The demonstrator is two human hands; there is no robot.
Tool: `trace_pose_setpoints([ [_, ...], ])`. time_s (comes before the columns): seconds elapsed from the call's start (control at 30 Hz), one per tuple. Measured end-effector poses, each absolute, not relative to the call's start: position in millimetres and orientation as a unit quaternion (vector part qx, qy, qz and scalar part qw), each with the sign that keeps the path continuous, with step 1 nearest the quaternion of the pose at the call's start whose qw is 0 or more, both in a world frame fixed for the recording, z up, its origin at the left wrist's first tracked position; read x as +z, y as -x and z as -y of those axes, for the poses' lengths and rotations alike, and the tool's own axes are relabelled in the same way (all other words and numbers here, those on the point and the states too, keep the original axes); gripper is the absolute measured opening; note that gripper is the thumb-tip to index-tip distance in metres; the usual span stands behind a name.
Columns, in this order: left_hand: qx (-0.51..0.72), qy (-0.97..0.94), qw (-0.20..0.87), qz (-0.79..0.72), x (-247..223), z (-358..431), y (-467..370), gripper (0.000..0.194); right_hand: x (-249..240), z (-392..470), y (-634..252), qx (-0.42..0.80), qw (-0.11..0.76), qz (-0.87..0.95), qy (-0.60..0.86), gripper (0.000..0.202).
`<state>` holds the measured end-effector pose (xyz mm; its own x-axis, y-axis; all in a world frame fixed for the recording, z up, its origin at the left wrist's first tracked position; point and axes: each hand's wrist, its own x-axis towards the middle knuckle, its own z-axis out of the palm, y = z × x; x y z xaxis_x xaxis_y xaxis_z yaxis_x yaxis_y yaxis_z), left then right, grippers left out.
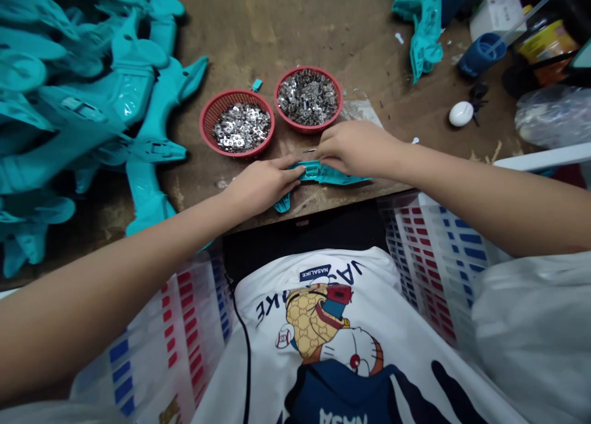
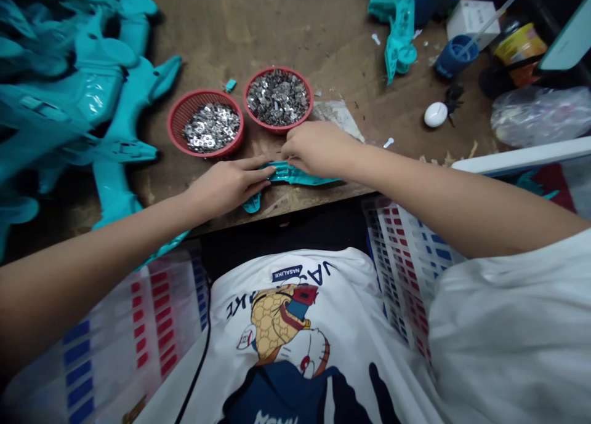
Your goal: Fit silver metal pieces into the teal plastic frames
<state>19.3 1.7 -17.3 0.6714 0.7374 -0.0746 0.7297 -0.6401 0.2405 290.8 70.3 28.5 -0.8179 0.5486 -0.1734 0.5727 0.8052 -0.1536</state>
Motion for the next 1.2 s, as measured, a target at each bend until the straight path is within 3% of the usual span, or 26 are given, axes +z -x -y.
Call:
trace_pose_setpoints([
  [0.27, 0.05, -0.893, 0.162, -0.416, -18, -2, -16, 0.051, 26, -64, -280, -0.029, 0.097, -0.972, -0.212, 0.03],
  [0.5, 0.076, -0.909, 0.119, -0.392, -30, -5, -10, 0.054, 20, -68, -275, 0.045, 0.085, -0.989, -0.116, 0.029],
  [0.7, 0.09, -0.913, 0.108, -0.383, -24, -5, -12, 0.048, 9, -75, -279, 0.012, 0.066, -0.991, -0.12, 0.02],
  [0.73, 0.088, -0.915, 0.106, -0.379, -24, -5, -12, 0.047, 7, -74, -279, -0.008, 0.059, -0.989, -0.136, 0.022],
  [0.87, 0.097, -0.924, 0.084, -0.36, -19, -3, -18, 0.042, 14, -62, -277, -0.073, 0.08, -0.974, -0.201, 0.077],
  [0.93, 0.126, -0.924, 0.057, -0.356, -6, 2, -21, 0.041, 34, -55, -280, -0.097, 0.099, -0.965, -0.222, 0.078],
  [1.07, 0.233, -0.906, -0.06, -0.349, 49, 22, -18, 0.053, 99, -70, -329, -0.064, 0.012, -0.957, -0.284, 0.073],
  [1.13, 0.283, -0.898, -0.099, -0.322, 80, 31, -11, 0.067, 123, -102, -372, -0.022, -0.066, -0.933, -0.353, 0.061],
  [1.2, 0.326, -0.899, -0.126, -0.266, 99, 32, -2, 0.064, 131, -148, -412, 0.023, -0.167, -0.87, -0.464, 0.065],
])
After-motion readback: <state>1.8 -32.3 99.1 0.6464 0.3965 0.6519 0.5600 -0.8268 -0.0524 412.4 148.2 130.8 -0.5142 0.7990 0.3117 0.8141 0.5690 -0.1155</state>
